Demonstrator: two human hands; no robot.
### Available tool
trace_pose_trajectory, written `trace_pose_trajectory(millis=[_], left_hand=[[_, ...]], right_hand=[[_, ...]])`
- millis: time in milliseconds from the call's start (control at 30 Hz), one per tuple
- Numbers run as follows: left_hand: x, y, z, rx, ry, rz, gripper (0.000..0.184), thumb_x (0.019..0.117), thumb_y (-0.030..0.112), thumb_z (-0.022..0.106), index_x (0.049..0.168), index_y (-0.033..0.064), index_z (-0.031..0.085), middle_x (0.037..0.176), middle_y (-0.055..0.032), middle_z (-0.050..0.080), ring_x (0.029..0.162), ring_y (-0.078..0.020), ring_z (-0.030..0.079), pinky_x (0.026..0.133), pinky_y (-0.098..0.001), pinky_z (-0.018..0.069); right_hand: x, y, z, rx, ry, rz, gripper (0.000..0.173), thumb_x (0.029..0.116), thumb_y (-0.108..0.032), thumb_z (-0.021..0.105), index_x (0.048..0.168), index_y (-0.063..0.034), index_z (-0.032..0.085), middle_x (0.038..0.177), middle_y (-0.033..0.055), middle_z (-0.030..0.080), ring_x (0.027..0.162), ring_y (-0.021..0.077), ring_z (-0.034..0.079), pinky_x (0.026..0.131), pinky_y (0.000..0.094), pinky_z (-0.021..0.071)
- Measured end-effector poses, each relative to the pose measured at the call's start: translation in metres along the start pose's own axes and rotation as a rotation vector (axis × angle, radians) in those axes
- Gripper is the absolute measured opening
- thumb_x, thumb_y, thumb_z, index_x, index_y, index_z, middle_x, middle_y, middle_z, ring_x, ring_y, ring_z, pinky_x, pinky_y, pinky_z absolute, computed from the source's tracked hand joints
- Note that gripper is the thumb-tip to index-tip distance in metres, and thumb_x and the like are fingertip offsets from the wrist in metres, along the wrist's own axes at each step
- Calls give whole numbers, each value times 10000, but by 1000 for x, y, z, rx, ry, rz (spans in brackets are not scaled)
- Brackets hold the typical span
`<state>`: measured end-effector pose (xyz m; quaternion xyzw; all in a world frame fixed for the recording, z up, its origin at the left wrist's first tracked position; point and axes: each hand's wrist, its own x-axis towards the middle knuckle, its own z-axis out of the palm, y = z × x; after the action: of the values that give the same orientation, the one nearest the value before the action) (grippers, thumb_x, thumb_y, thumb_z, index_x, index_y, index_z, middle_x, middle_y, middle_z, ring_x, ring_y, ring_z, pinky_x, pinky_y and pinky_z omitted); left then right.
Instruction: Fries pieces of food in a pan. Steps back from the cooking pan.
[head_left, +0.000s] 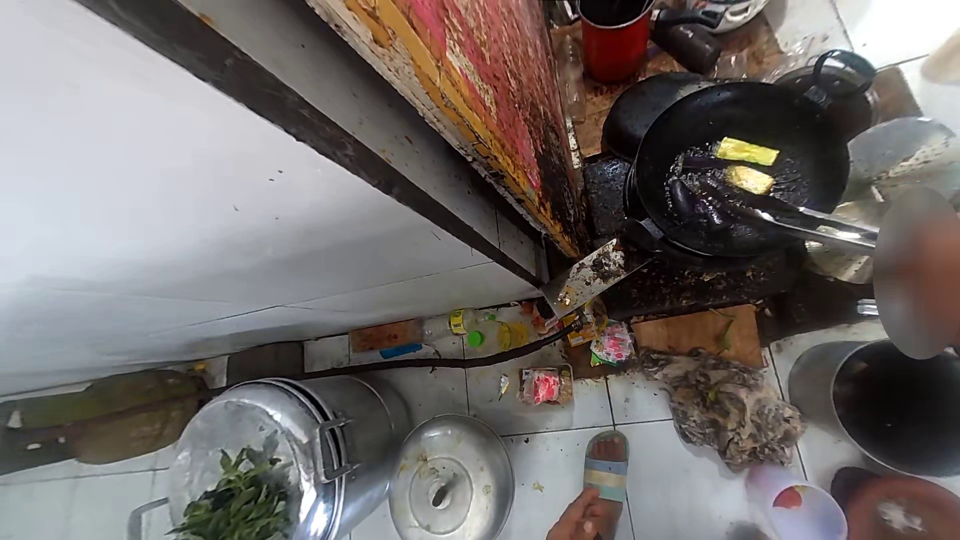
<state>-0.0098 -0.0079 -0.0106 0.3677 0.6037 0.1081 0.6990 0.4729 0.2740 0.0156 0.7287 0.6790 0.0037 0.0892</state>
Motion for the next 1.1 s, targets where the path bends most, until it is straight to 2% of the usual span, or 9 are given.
trace_pose_trajectory(millis=[233, 300, 367, 400, 500, 600, 833, 1000, 1100], left_hand=[[0, -1, 1, -2, 2, -12, 628, 1026, 366, 354, 1493, -48, 428, 1381, -205, 584, 1117, -251, 629, 836, -420, 535], [-1, -2, 0, -4, 5, -23, 603, 1027, 333, 364, 1494, -44, 428, 1375, -206, 586, 1114, -256, 629, 841, -423, 536], [-1, -2, 0, -5, 2, -31, 579, 1031, 293, 368, 1495, -49, 421, 1373, -210, 585, 1118, -266, 629, 855, -434, 536], [0, -1, 0, -5, 4, -28, 567, 1027, 267, 370, 1493, -52, 423, 1373, -214, 587, 1118, -274, 632, 854, -444, 537], [0, -2, 0, -8, -2, -26, 563, 1021, 257, 371, 1492, -47, 425, 1369, -208, 589, 1108, -265, 631, 843, -440, 534], [0, -2, 0, -10, -6, -30, 567, 1024, 267, 373, 1494, -45, 427, 1367, -209, 590, 1114, -267, 630, 848, -441, 536], [-3, 1, 0, -3, -6, -52, 561, 1021, 244, 365, 1498, -46, 420, 1381, -215, 582, 1133, -283, 628, 845, -446, 539], [-3, 3, 0, 9, -7, -64, 555, 1028, 251, 358, 1498, -37, 425, 1379, -202, 586, 1133, -270, 624, 854, -445, 531], [-2, 1, 0, 7, -5, -56, 554, 1025, 248, 355, 1492, -38, 431, 1370, -200, 589, 1124, -263, 624, 848, -441, 534]], right_hand=[[15, 33, 35, 427, -108, 231, 340, 1016, -304, 645, 1048, 31, 694, 1021, 332, 672, 980, 542, 651, 785, 789, 468], [10, 40, 39, 594, -158, 308, 300, 1026, -274, 625, 1036, 9, 722, 929, 253, 686, 798, 393, 658, 670, 653, 514], [-1, 26, 22, 837, -312, 558, 298, 1036, -375, 545, 1020, -107, 675, 652, 55, 556, 435, 115, 448, 380, 327, 397], [-8, 15, 9, 1002, -412, 675, 318, 1050, -415, 501, 994, -135, 642, 571, 23, 504, 351, 82, 390, 316, 274, 356], [-21, -7, -13, 1338, -626, 847, 427, 1072, -454, 396, 915, -110, 595, 545, 12, 500, 333, 79, 410, 300, 254, 382], [-32, -36, -28, 1449, -638, 957, 453, 1093, -445, 351, 946, -91, 594, 603, 20, 517, 369, 85, 427, 321, 253, 392], [-59, -65, -58, 1579, -674, 948, 496, 1105, -469, 260, 915, -103, 537, 623, 8, 507, 384, 72, 451, 326, 214, 394], [-71, -56, -62, 1352, -549, 841, 434, 1126, -368, 290, 950, -82, 565, 573, 18, 501, 359, 93, 434, 319, 242, 386], [-69, -44, -50, 1047, -365, 588, 376, 1126, -272, 377, 976, -16, 608, 599, 48, 496, 392, 105, 434, 361, 254, 392]])
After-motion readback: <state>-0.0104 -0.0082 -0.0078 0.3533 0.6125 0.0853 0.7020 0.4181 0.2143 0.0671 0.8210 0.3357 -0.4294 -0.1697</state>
